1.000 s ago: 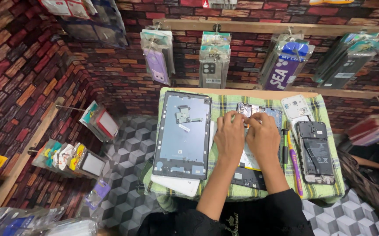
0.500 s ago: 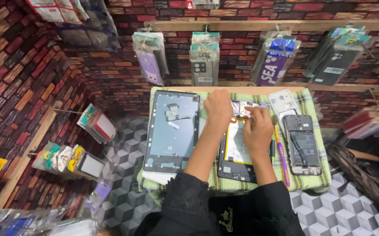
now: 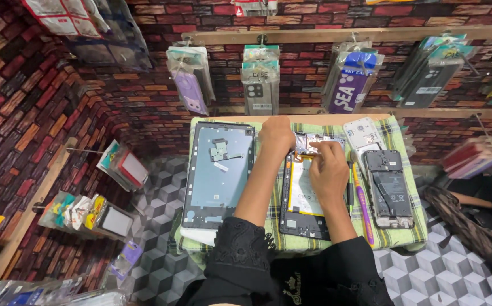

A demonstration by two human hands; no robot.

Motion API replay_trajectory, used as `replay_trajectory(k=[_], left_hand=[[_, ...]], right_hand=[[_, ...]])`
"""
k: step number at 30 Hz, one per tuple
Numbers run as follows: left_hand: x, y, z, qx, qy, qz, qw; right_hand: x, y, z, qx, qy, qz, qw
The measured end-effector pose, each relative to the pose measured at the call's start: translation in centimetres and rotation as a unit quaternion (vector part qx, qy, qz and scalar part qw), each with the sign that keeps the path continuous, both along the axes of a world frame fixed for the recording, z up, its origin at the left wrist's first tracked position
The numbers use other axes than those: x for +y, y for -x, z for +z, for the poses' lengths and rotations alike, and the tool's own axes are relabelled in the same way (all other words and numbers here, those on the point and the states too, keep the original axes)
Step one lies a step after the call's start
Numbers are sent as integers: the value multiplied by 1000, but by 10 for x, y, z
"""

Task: The person uses a screwdriver to remove screws from a disassembled tablet and then detaches the motherboard from the device. The person places the removed components on the table.

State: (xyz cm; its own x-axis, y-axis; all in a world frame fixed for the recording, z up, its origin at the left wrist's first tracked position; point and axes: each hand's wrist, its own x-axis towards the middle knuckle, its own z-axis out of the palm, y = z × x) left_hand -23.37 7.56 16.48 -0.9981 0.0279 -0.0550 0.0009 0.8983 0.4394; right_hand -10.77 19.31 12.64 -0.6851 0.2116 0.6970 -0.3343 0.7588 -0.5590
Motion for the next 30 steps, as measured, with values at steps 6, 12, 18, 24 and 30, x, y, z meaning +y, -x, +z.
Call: replay_trajectory(k=[6,12,18,24,30], left_hand=[[-1,3,-6,1,-25,-22,999],[-2,2,-8,0,-28,-12,1000],[-7,5,-16,37,-36,-29,998],[-11,4,-16,13,-41,-47,998],[-8,-1,-21,64,-45,-43,996]], right_hand=[[3,5,-9,7,-108,7,994],[1,3,-7,8,-133,21,991],[-4,4,-1,40,-171,48,983],[-3,6,-2,39,-170,51,983],[-3,10,-3,23,-163,57,985]])
